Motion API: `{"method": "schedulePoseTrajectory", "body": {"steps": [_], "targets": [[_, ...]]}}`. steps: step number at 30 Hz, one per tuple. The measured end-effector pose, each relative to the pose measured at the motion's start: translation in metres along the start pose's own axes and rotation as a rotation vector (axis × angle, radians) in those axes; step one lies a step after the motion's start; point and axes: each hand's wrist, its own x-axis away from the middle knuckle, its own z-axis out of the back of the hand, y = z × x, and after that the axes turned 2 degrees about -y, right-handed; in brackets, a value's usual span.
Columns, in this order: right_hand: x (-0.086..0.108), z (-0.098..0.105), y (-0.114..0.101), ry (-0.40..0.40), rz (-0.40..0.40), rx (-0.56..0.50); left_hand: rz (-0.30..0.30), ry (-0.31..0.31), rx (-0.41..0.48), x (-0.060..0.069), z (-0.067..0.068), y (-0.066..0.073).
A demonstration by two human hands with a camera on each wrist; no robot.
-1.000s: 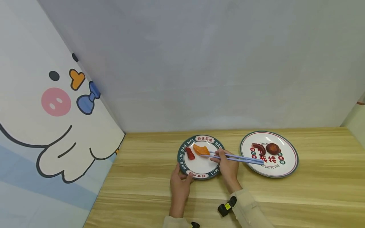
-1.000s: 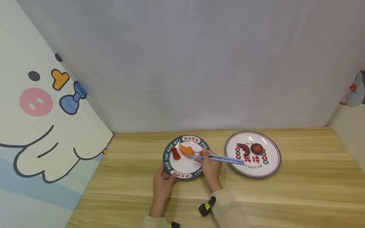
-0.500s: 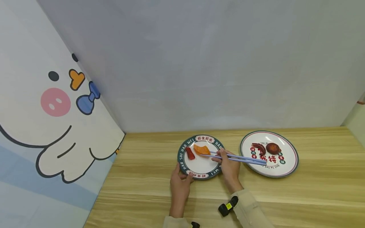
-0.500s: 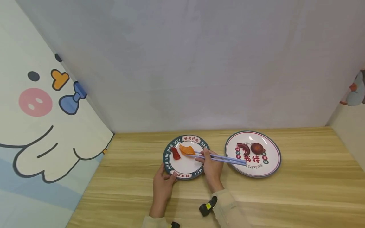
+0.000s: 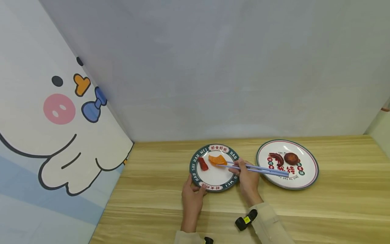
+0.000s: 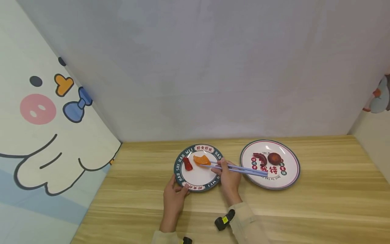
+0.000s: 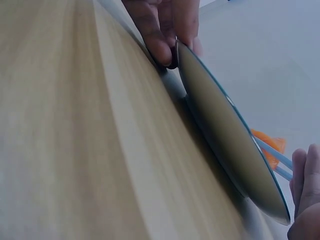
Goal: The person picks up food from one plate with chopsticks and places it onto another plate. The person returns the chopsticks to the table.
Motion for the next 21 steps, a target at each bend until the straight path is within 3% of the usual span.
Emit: {"method": "schedulePoseTrajectory", "body": {"steps": [16, 21], "targets": [[0.0011, 0.0052, 0.0010, -0.035, 0.028, 0.044, -0.011, -0.005, 0.036, 0.0002, -0.0005, -0.0015], [0.0006, 0.0057, 0.0008, -0.007, -0.007, -0.007, -0.018, -0.003, 0.034, -0.0009, -0.0016, -0.0030]]}}
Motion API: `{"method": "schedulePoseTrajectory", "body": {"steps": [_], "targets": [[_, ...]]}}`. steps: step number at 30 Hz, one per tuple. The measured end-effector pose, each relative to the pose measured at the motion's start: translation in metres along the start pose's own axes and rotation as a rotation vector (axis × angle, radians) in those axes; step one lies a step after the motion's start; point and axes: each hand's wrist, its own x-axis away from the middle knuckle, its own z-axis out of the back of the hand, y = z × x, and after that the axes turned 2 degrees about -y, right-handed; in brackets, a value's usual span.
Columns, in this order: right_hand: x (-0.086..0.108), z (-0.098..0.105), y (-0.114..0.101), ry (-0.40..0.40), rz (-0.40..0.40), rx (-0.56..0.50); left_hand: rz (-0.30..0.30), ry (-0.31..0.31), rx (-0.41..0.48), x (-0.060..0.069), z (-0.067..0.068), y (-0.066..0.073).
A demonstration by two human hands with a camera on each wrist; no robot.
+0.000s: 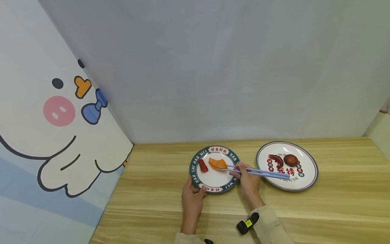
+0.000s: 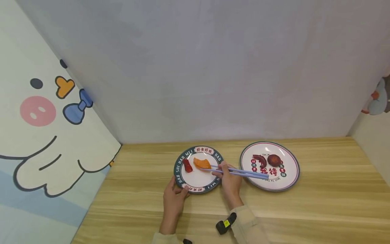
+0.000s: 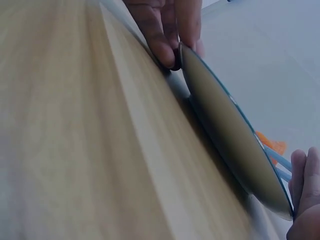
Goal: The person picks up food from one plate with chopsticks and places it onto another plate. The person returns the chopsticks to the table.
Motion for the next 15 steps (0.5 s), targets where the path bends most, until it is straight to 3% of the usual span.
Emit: {"method": "schedulePoseTrajectory", "body": {"steps": [15], "targets": [[-0.0014, 0.0077, -0.0065, 0.023, -0.037, -0.097, -0.002, 0.006, -0.014, 0.0003, -0.0020, -0.0006]]}}
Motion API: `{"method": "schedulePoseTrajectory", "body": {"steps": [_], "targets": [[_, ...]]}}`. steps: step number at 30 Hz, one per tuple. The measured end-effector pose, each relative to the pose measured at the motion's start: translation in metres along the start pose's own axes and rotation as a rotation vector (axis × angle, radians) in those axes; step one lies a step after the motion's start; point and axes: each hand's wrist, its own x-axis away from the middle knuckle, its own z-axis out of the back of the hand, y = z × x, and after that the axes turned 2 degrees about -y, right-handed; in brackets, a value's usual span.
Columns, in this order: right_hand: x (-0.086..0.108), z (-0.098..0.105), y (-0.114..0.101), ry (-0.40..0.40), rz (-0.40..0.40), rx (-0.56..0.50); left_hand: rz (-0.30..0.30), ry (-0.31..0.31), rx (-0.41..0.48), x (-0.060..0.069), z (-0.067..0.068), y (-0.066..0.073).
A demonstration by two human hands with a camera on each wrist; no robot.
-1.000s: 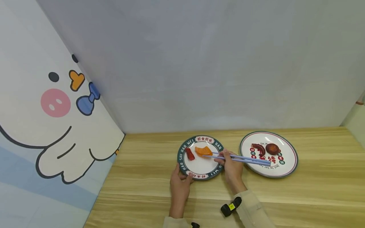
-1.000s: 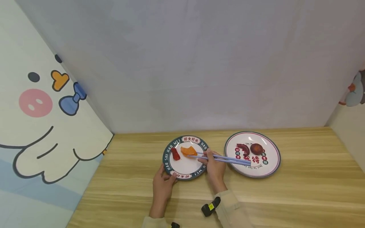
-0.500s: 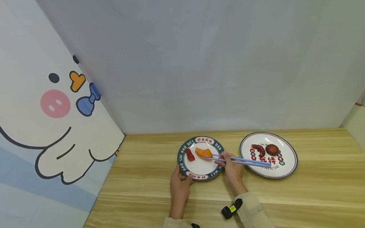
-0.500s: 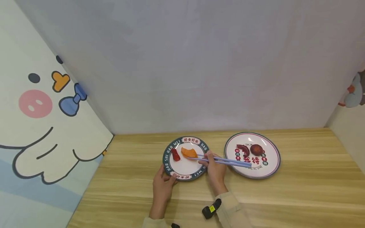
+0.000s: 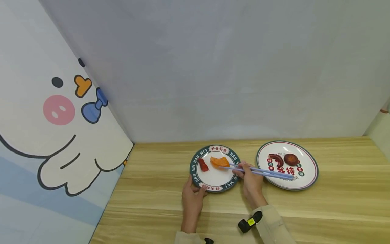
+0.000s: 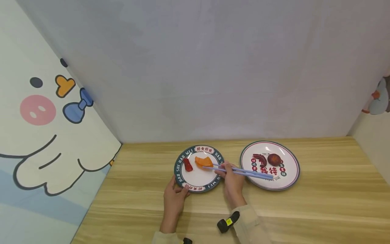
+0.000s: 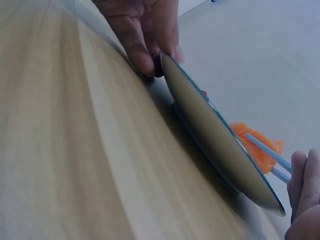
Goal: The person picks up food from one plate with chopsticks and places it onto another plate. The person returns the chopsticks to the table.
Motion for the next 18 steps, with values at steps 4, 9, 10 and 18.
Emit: {"method": "schedulePoseTrajectory", "body": {"steps": [4, 9, 10, 18], "targets": [[-0.0006, 0.0006, -0.0025, 0.012, -0.005, -0.035, -0.003, 0.003, -0.007, -0.0005, -0.0001, 0.0003], [-0.0027, 0.0028, -0.0050, 0.007, -0.008, -0.056, -0.018, 0.004, -0.002, -0.0013, -0.0007, -0.0004], [-0.0030, 0.0034, -0.0054, 0.004, -0.010, -0.057, -0.019, 0.004, -0.006, -0.0014, -0.0008, -0.0002], [-0.0040, 0.0086, -0.0070, -0.031, -0.004, -0.052, 0.005, 0.003, -0.030, -0.0016, -0.0015, 0.0005]]}}
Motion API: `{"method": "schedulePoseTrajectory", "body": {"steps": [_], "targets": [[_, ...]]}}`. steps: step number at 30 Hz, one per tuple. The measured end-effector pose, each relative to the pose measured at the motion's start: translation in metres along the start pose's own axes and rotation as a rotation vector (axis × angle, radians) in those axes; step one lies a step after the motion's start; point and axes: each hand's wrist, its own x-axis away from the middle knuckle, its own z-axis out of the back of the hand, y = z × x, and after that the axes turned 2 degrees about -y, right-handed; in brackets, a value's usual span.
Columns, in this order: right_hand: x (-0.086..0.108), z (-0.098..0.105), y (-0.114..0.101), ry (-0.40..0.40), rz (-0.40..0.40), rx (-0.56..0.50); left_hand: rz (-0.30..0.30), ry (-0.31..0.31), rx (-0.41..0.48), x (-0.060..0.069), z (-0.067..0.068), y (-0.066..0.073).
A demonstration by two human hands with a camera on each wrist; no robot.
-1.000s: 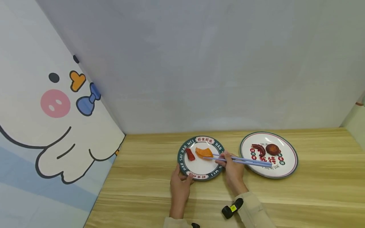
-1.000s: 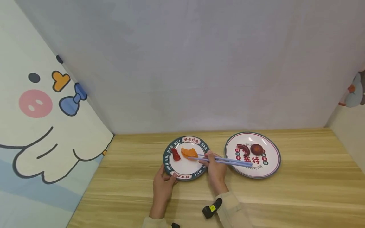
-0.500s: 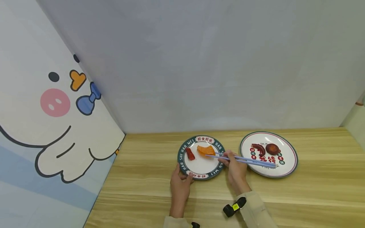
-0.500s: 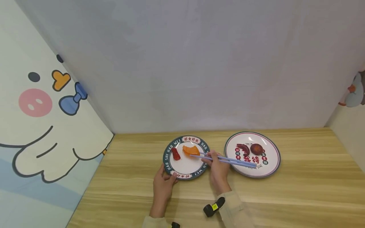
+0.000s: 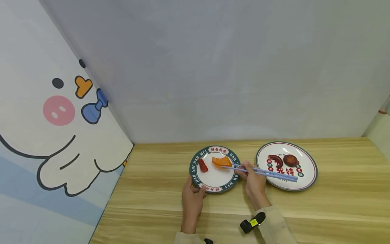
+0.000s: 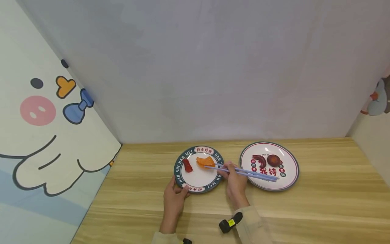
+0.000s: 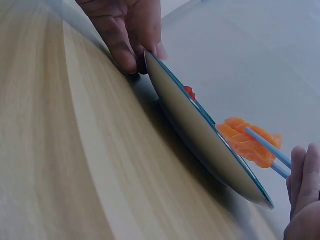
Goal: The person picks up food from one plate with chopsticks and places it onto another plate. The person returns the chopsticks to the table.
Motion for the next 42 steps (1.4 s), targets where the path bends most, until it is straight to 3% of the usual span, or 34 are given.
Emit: {"method": "schedulePoseTrajectory", "body": {"steps": [18, 42], "targets": [[0.001, 0.006, -0.010, 0.015, -0.004, 0.030, -0.001, -0.006, -0.001, 0.003, 0.000, 0.001], [-0.001, 0.013, -0.027, 0.036, 0.027, -0.081, -0.006, -0.028, 0.066, 0.003, 0.002, 0.001]]}}
